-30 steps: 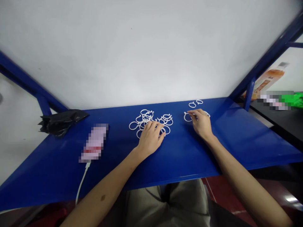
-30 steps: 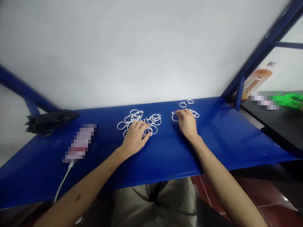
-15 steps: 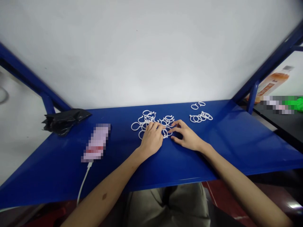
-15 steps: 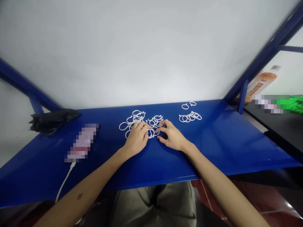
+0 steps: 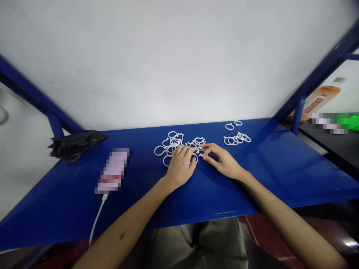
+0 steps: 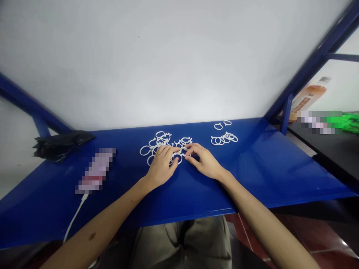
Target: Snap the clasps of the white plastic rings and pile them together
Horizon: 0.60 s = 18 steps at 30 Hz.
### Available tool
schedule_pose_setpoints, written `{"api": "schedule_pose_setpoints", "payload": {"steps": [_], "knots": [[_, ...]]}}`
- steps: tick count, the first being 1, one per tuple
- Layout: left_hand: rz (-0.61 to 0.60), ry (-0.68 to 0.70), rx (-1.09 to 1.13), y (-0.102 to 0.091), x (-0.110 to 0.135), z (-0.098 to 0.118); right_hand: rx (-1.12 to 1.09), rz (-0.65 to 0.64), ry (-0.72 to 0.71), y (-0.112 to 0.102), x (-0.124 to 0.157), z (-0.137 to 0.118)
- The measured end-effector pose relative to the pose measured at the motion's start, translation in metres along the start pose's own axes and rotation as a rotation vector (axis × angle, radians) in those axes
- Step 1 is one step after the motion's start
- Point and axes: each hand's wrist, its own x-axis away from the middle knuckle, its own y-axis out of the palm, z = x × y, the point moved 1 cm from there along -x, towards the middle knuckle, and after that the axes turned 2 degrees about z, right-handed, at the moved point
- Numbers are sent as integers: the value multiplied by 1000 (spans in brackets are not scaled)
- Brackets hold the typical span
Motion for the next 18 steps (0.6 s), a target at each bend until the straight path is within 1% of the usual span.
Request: {"api": "schedule_pose_setpoints", "payload": {"steps": [5, 7, 10, 14, 18], "knots": [[107, 26, 44, -4, -2, 2, -65, 28, 77, 1, 1, -4], [115, -3, 93, -4, -3, 1, -106, 17, 113, 1, 2, -4], [88, -72, 211, -3, -5, -1, -190, -13, 146, 1, 2, -5], [85, -112, 289, 1, -4, -2, -213, -33, 144, 3, 2, -7], [126, -89, 285, 4, -1, 3, -172, -60, 92, 8, 2, -9]]}}
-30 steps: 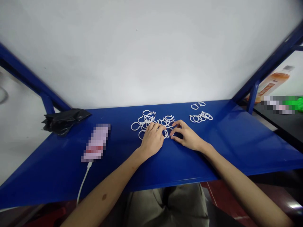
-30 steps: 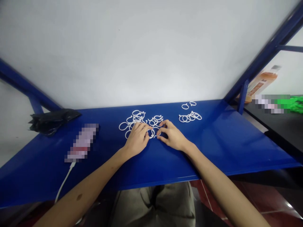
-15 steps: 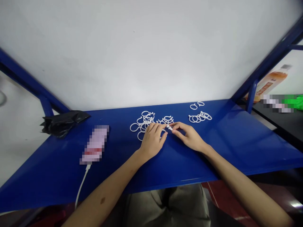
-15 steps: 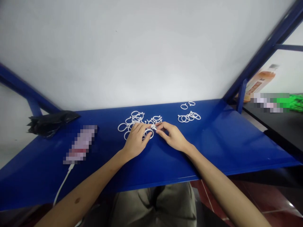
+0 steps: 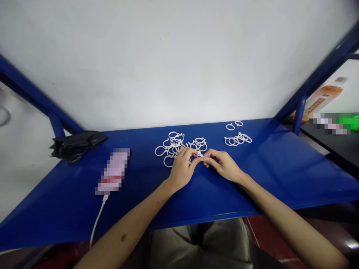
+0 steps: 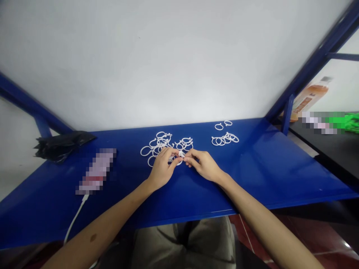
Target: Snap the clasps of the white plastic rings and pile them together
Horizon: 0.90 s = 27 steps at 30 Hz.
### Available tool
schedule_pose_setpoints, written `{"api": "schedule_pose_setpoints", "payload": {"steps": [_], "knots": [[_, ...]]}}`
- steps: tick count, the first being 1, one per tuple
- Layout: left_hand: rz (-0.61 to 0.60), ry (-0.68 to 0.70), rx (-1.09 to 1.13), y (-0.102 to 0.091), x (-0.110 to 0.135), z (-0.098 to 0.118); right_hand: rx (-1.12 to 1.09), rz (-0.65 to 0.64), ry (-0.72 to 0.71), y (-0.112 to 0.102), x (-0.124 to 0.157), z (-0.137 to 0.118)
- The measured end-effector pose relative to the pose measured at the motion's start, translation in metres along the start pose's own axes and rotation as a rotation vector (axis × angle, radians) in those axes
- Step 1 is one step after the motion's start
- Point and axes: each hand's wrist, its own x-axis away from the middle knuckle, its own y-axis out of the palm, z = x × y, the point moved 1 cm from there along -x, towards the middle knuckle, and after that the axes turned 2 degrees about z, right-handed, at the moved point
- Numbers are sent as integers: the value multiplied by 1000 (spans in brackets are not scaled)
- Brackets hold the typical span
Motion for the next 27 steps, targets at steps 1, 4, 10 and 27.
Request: {"api": "schedule_pose_setpoints", "payload": {"steps": [1, 4, 10, 27], "knots": [[3, 18, -2, 0, 0, 2, 12, -15, -20, 2, 0, 0], [6, 69, -13, -1, 0, 7, 29, -45, -68, 6, 1, 1], [28, 84, -35, -8, -4, 9, 0, -36, -62, 2, 2, -3], [3, 46, 9, -12, -7, 2, -216, 111, 30, -3, 2, -2]]}}
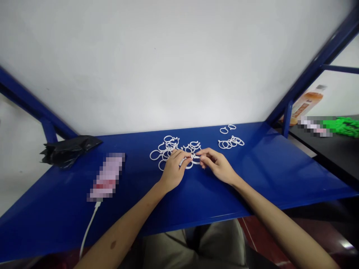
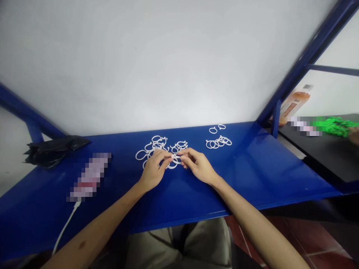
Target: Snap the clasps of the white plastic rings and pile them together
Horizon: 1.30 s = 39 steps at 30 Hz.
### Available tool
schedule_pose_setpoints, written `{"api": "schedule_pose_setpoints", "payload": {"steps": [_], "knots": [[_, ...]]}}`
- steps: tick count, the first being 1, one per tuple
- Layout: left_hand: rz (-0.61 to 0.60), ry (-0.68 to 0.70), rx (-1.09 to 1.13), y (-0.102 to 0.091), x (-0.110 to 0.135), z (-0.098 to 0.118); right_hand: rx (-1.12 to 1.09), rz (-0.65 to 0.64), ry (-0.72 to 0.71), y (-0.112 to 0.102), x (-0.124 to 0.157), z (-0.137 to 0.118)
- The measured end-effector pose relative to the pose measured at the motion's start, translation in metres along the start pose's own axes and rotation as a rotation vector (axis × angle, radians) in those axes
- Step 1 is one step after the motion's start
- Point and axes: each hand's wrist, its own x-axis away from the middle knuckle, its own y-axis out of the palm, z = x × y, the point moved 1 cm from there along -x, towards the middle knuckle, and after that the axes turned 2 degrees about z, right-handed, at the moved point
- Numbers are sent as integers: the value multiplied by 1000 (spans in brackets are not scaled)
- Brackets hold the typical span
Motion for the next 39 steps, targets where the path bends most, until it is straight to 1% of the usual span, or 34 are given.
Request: {"api": "schedule_pose_setpoints", "payload": {"steps": [2, 4, 7, 11, 13, 18, 20, 23, 26, 27, 30, 32, 33, 34, 35, 37, 38, 39], "knots": [[-9, -9, 1, 0, 0, 1, 35, 34, -10, 1, 1, 1], [-23, -27, -4, 0, -1, 1, 131, 36, -33, 2, 1, 2], [-46, -16, -4, 0, 1, 1, 263, -3, -103, 4, 2, 0], [-56, 72, -40, 3, 6, 2, 339, -35, -239, 5, 5, -1], [-51, 91, -79, 6, 10, 3, 379, -52, -294, 5, 8, -2], [-97, 100, -132, 11, 12, 3, 497, -130, -375, 6, 12, 1], [-114, 88, -137, 11, 10, 1, 516, -116, -381, 5, 9, 4], [-99, 51, -195, 12, 5, -1, 518, -60, -347, -2, -1, 12], [-109, 13, -286, 11, 4, -3, 632, 35, -259, -24, -10, 29], [-123, 5, -307, 10, 4, -3, 708, 89, -220, -35, -12, 36], [-159, -9, -348, 9, 6, -7, 1000, 321, -120, -66, -12, 52], [-185, -7, -374, 10, 9, -9, 1146, 464, -82, -76, -10, 54], [-201, 0, -387, 11, 10, -11, 1177, 487, -86, -75, -10, 52], [-219, 10, -402, 13, 12, -12, 1177, 456, -112, -70, -10, 49], [-235, 23, -416, 14, 14, -13, 1152, 372, -151, -61, -10, 45], [-261, 49, -443, 17, 18, -16, 1067, 118, -241, -38, -11, 36], [-270, 54, -457, 19, 19, -17, 1038, 16, -263, -27, -11, 33], [-274, 53, -473, 20, 21, -19, 1031, -39, -265, -18, -11, 30]]}}
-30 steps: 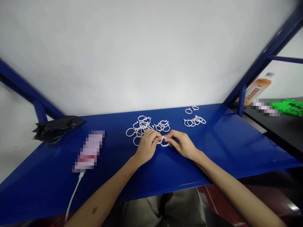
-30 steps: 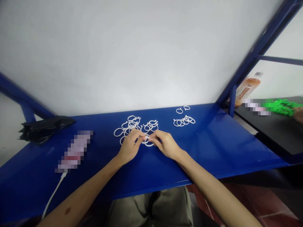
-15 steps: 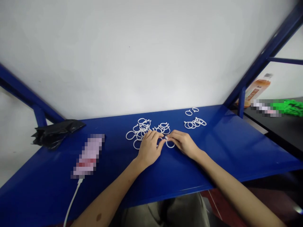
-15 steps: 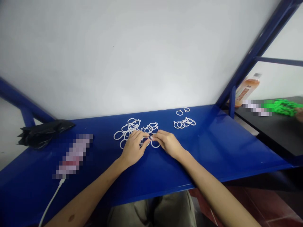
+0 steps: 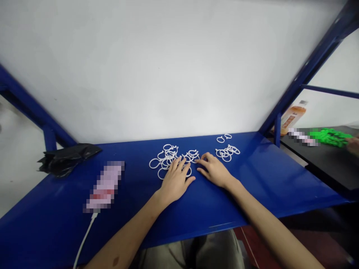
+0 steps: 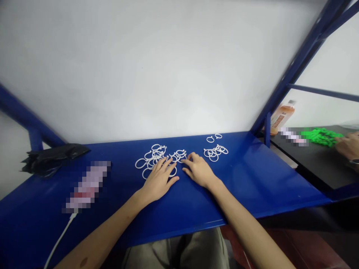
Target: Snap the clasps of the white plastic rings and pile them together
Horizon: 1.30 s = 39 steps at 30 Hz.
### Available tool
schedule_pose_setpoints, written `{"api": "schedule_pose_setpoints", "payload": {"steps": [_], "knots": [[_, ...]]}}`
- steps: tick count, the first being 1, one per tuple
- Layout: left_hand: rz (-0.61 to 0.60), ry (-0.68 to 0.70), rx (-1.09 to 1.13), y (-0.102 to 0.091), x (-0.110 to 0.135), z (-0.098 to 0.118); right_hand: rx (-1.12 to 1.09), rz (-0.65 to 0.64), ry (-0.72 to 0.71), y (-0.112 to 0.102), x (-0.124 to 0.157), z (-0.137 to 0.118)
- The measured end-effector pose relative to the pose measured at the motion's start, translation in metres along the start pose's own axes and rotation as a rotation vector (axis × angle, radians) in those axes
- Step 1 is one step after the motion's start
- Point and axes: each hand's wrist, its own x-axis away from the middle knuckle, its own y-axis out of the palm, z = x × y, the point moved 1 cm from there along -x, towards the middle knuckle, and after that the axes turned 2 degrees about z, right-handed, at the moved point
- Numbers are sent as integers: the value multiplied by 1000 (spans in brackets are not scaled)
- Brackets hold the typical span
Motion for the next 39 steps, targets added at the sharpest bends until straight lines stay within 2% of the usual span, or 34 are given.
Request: {"api": "schedule_pose_setpoints", "payload": {"steps": [2, 5, 8, 11, 15, 18, 21, 25, 28, 30, 39], "knots": [[-5, -23, -32, 2, 1, -1, -5, -42, 14, 4, -2, -8], [-8, -63, -70, 0, 0, -2, -39, -58, 73, 3, 0, -2], [-11, -83, -75, -3, -2, -1, -178, -58, 88, -3, 5, 11], [16, -95, -23, -9, -5, 2, -346, -9, 79, -10, 6, 13], [77, -195, 223, -17, -10, 5, -399, 53, -5, -16, 4, -2], [127, -326, 522, -23, -15, 3, -374, 56, -94, -17, 4, -19], [107, -415, 828, -26, -17, 1, -383, 71, -145, -16, 5, -33], [104, -439, 1020, -26, -17, 1, -526, 187, -4, -12, 5, -37], [56, -408, 1046, -25, -16, 3, -601, 162, 114, -8, 4, -34], [28, -384, 1029, -26, -15, 5, -606, 110, 125, -6, 4, -33], [73, -298, 745, -30, -15, 9, -481, 57, -50, -8, 7, -36]]}}
